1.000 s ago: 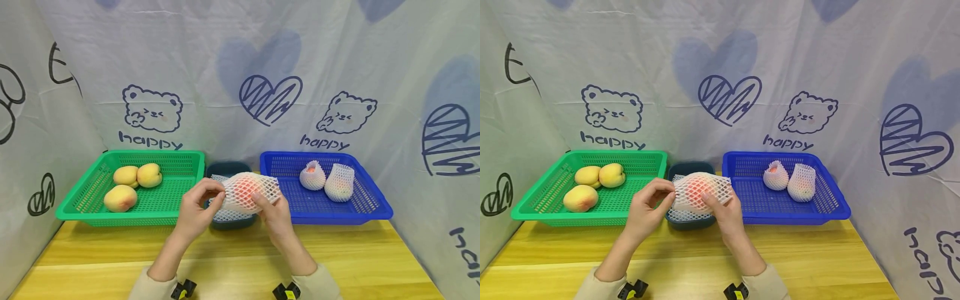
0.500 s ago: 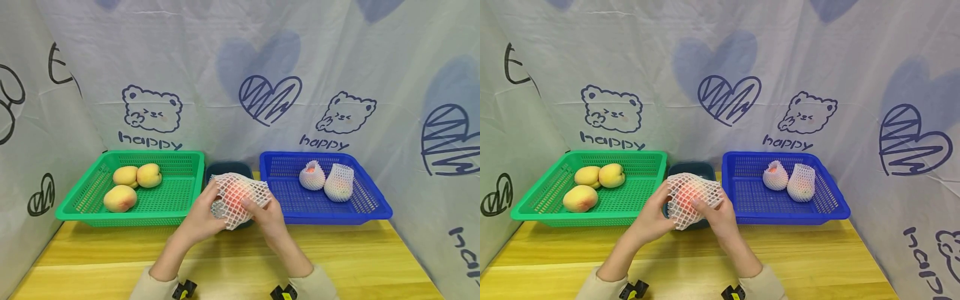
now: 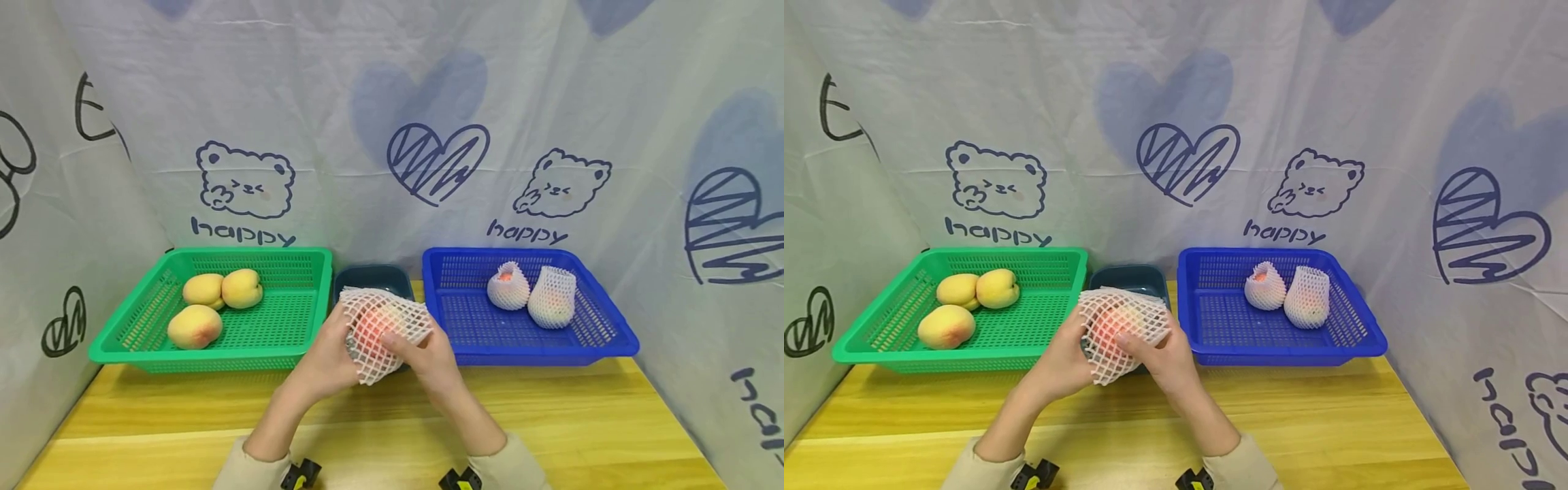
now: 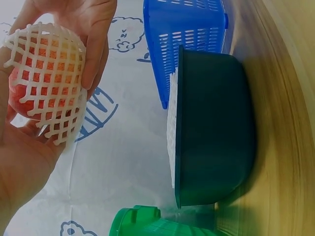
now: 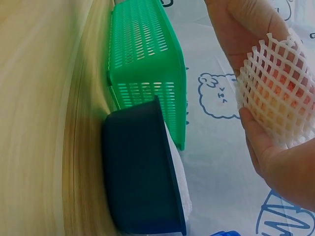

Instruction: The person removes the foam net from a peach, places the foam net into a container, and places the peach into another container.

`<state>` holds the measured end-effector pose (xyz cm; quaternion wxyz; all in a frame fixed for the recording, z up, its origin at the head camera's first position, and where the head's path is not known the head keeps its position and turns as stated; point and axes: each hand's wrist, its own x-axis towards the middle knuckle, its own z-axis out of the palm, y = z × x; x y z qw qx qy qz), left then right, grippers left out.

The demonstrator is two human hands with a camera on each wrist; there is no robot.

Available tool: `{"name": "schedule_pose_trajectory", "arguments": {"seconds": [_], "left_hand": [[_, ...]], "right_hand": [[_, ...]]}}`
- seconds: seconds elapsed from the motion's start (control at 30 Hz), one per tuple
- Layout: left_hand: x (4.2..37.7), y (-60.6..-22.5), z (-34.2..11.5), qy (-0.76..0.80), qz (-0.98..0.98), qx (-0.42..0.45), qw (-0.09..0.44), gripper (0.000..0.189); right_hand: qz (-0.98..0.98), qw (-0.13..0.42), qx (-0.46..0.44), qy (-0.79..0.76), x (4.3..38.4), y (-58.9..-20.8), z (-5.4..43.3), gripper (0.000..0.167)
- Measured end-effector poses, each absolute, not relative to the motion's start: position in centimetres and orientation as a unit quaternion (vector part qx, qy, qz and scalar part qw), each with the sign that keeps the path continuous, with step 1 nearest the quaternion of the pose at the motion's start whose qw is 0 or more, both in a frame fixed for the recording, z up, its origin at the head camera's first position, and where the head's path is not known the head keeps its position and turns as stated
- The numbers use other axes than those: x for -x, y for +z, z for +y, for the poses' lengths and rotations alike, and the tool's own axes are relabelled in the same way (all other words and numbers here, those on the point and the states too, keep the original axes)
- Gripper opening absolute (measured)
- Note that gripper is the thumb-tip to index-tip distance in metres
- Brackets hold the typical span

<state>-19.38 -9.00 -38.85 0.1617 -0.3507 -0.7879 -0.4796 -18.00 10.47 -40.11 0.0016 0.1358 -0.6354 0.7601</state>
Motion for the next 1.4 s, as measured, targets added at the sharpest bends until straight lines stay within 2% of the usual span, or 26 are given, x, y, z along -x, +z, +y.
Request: {"name": "schedule_pose_trajectory", "arguments": {"seconds": [0.33,0.77,1.03,1.4], "left_hand": [[19.6,-39.1,-9.4,-0.490,-0.779,0.350,0.174,0.077],[20.1,-39.0,-10.0,-0.504,-0.762,0.363,0.185,0.063],[19.8,-38.6,-10.9,-0.519,-0.778,0.315,0.160,0.078],[19.7,-37.3,-13.5,-0.509,-0.802,0.247,0.190,0.076]], "right_hand": [[-0.622,0.012,-0.132,0.771,18.1,-39.9,10.5,0.073],[-0.607,0.059,-0.094,0.787,18.2,-40.0,10.7,0.067],[-0.611,0.116,-0.049,0.782,18.6,-39.8,11.3,0.057],[-0.568,0.161,-0.005,0.807,19.9,-39.4,12.7,0.046]]}}
